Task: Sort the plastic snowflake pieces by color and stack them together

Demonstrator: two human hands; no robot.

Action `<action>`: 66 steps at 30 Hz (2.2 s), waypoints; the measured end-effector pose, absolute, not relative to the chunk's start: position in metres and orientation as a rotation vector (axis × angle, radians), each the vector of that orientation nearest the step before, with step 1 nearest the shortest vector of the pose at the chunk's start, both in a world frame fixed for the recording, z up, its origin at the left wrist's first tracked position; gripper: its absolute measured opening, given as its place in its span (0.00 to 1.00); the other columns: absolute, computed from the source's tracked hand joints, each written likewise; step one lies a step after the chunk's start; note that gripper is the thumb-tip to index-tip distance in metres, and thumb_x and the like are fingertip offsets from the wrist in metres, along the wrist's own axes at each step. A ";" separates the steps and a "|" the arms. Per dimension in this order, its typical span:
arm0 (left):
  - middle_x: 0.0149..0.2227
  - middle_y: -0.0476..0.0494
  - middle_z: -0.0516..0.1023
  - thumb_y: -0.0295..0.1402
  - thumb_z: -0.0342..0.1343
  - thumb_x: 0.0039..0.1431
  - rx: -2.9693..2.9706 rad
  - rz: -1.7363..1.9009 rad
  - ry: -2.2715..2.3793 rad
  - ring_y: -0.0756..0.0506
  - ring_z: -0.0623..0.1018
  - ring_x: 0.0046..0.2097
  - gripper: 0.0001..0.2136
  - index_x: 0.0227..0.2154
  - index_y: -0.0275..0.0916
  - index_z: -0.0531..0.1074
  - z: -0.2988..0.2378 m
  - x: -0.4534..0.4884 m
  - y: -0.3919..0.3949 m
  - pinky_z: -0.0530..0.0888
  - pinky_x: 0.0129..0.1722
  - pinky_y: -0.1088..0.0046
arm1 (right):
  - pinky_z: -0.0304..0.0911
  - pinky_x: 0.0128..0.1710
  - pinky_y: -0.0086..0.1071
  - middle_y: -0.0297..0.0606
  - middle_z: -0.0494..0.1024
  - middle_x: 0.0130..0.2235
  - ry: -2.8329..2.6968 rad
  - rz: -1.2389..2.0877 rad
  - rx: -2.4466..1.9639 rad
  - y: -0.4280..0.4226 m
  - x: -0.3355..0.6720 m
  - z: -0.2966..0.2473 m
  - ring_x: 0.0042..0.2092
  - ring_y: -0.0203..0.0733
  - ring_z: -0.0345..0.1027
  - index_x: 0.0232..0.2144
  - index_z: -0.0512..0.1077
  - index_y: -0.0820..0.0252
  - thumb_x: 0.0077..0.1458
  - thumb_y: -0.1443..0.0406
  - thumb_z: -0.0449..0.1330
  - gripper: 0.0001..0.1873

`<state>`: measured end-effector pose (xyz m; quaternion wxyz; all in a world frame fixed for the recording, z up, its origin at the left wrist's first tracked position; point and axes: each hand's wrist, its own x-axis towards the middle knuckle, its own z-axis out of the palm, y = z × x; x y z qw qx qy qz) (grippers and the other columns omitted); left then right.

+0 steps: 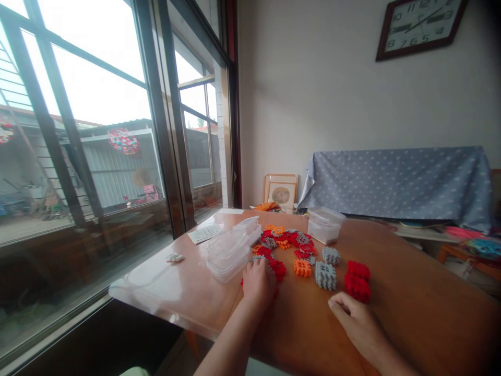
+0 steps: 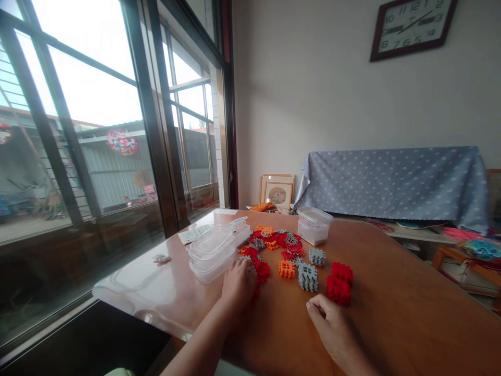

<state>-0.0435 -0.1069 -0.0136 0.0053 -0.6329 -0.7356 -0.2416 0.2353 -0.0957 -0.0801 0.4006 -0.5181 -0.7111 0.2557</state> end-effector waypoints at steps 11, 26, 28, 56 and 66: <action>0.44 0.37 0.79 0.32 0.50 0.62 -1.922 -0.974 -2.290 0.36 0.74 0.49 0.09 0.37 0.43 0.77 -0.019 -0.059 -0.085 0.66 0.50 0.60 | 0.55 0.29 0.29 0.28 0.65 0.23 -1.785 0.657 -1.292 -0.097 0.233 -0.077 0.27 0.38 0.57 0.25 0.66 0.55 0.59 0.51 0.54 0.18; 0.41 0.42 0.79 0.30 0.67 0.44 -2.019 -3.461 -1.951 0.49 0.77 0.36 0.23 0.46 0.37 0.75 -0.017 0.011 -0.101 0.72 0.38 0.73 | 0.63 0.33 0.31 0.31 0.72 0.28 -1.767 0.670 -1.228 -0.098 0.232 -0.076 0.31 0.40 0.67 0.37 0.74 0.56 0.62 0.53 0.55 0.15; 0.42 0.42 0.79 0.30 0.67 0.46 -2.058 -3.519 -1.959 0.49 0.78 0.37 0.22 0.47 0.37 0.75 -0.022 0.019 -0.106 0.74 0.39 0.72 | 0.65 0.34 0.32 0.31 0.72 0.29 -1.752 0.627 -1.219 -0.101 0.231 -0.075 0.31 0.40 0.68 0.47 0.73 0.55 0.61 0.53 0.57 0.18; 0.41 0.40 0.81 0.36 0.65 0.55 -2.554 -3.311 -2.133 0.47 0.81 0.36 0.15 0.43 0.38 0.72 -0.027 0.029 -0.115 0.77 0.39 0.72 | 0.73 0.38 0.36 0.39 0.76 0.45 -2.002 0.194 -1.186 -0.108 0.233 -0.040 0.36 0.43 0.72 0.56 0.71 0.49 0.55 0.56 0.64 0.26; 0.41 0.35 0.82 0.37 0.65 0.56 -2.225 -3.500 -2.120 0.43 0.83 0.41 0.16 0.43 0.37 0.69 -0.030 0.026 -0.112 0.76 0.46 0.67 | 0.62 0.59 0.48 0.44 0.73 0.57 -2.011 -0.073 -1.258 -0.039 0.271 -0.007 0.57 0.55 0.67 0.51 0.77 0.51 0.55 0.51 0.64 0.24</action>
